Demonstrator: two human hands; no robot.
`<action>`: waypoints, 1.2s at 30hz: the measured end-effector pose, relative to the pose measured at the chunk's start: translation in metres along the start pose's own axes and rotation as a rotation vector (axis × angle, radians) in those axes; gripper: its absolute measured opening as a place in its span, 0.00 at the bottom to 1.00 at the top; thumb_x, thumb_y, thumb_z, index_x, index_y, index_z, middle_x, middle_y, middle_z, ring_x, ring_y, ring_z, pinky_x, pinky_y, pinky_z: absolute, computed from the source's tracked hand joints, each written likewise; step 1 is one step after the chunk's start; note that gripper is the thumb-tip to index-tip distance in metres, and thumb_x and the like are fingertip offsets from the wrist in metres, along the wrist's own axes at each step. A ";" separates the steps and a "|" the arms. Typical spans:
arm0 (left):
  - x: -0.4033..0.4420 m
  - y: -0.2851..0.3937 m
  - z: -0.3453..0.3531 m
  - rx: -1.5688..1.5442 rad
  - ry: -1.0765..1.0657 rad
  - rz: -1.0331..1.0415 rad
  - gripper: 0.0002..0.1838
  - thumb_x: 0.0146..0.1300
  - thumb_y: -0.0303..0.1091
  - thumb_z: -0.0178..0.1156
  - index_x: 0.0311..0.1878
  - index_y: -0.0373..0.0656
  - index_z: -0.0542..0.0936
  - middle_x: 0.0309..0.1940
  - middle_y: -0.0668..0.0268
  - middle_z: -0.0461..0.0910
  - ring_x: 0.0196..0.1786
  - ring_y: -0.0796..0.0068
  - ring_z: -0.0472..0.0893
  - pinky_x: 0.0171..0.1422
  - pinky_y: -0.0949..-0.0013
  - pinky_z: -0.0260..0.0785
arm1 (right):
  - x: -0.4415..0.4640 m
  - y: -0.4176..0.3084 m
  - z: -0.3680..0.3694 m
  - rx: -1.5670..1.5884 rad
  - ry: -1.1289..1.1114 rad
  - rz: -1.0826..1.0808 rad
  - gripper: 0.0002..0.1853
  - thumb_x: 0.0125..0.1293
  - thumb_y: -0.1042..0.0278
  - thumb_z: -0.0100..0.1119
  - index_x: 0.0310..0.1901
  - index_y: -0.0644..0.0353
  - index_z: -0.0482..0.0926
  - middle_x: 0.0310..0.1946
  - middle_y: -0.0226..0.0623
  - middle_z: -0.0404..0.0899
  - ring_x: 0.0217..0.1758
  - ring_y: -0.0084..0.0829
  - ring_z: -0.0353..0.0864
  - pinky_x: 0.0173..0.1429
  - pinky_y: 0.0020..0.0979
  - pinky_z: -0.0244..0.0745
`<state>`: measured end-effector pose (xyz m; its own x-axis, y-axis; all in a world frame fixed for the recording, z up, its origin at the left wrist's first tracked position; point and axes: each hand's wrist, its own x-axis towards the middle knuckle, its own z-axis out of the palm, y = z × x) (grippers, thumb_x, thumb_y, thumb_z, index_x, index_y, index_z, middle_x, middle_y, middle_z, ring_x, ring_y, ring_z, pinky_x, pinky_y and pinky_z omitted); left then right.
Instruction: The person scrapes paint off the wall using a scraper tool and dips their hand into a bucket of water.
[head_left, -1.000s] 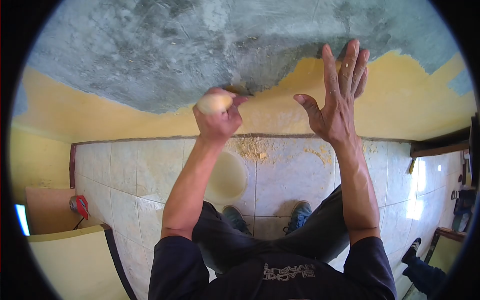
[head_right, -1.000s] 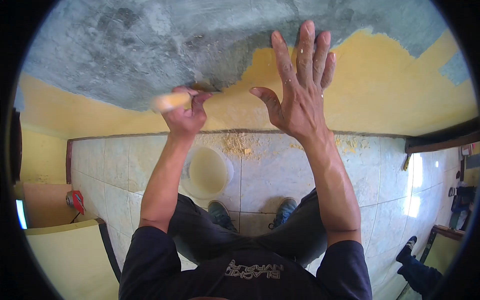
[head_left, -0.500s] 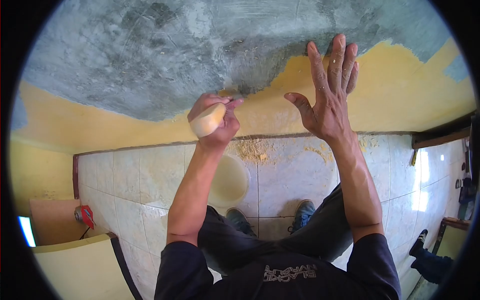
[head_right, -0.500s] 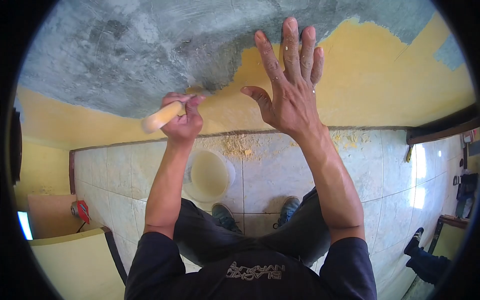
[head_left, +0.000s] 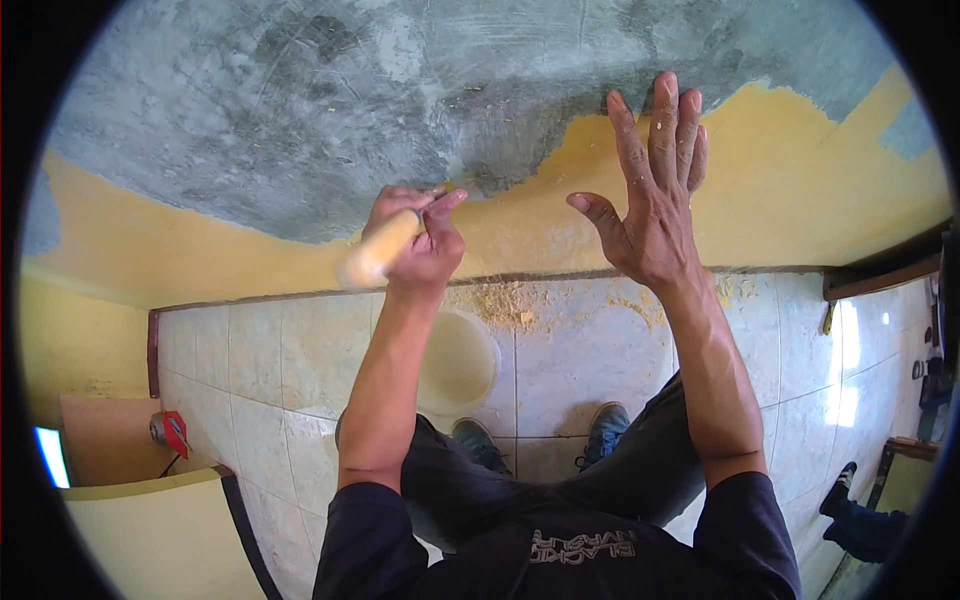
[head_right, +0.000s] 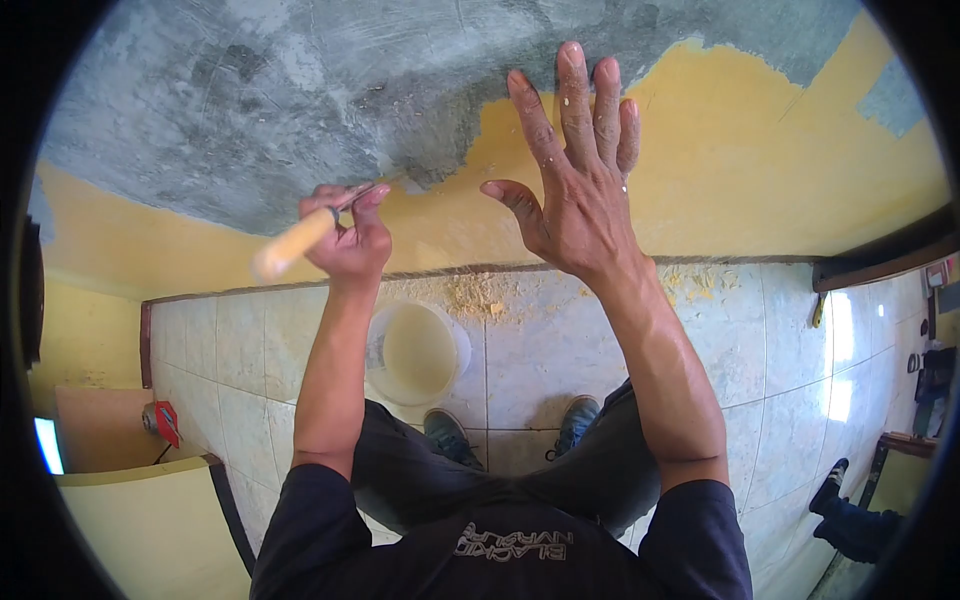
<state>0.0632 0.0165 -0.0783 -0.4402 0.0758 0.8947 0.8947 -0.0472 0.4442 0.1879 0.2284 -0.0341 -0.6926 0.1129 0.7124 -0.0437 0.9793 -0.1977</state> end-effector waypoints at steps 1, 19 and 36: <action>-0.005 -0.002 -0.003 -0.001 -0.003 -0.003 0.14 0.55 0.09 0.62 0.39 0.34 0.72 0.31 0.60 0.78 0.32 0.70 0.82 0.37 0.70 0.83 | -0.001 -0.001 -0.002 -0.003 -0.006 0.003 0.47 0.64 0.29 0.53 0.79 0.47 0.54 0.81 0.52 0.32 0.83 0.58 0.25 0.79 0.61 0.26; -0.013 -0.012 -0.004 0.300 -0.199 0.129 0.12 0.47 0.13 0.65 0.32 0.37 0.75 0.25 0.61 0.77 0.23 0.66 0.80 0.27 0.70 0.77 | -0.001 -0.007 -0.004 0.116 0.039 0.010 0.47 0.61 0.44 0.65 0.78 0.47 0.56 0.82 0.48 0.35 0.84 0.55 0.27 0.80 0.58 0.26; -0.018 -0.011 -0.012 0.152 -0.162 0.100 0.14 0.54 0.08 0.59 0.38 0.35 0.72 0.30 0.60 0.76 0.32 0.72 0.80 0.36 0.71 0.81 | -0.004 -0.004 0.004 0.126 0.061 -0.011 0.46 0.64 0.42 0.62 0.78 0.49 0.55 0.82 0.49 0.35 0.84 0.56 0.26 0.79 0.57 0.21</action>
<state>0.0600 0.0035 -0.0987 -0.3416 0.2380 0.9092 0.9399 0.0872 0.3303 0.1884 0.2235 -0.0388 -0.6470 0.1162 0.7536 -0.1436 0.9521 -0.2701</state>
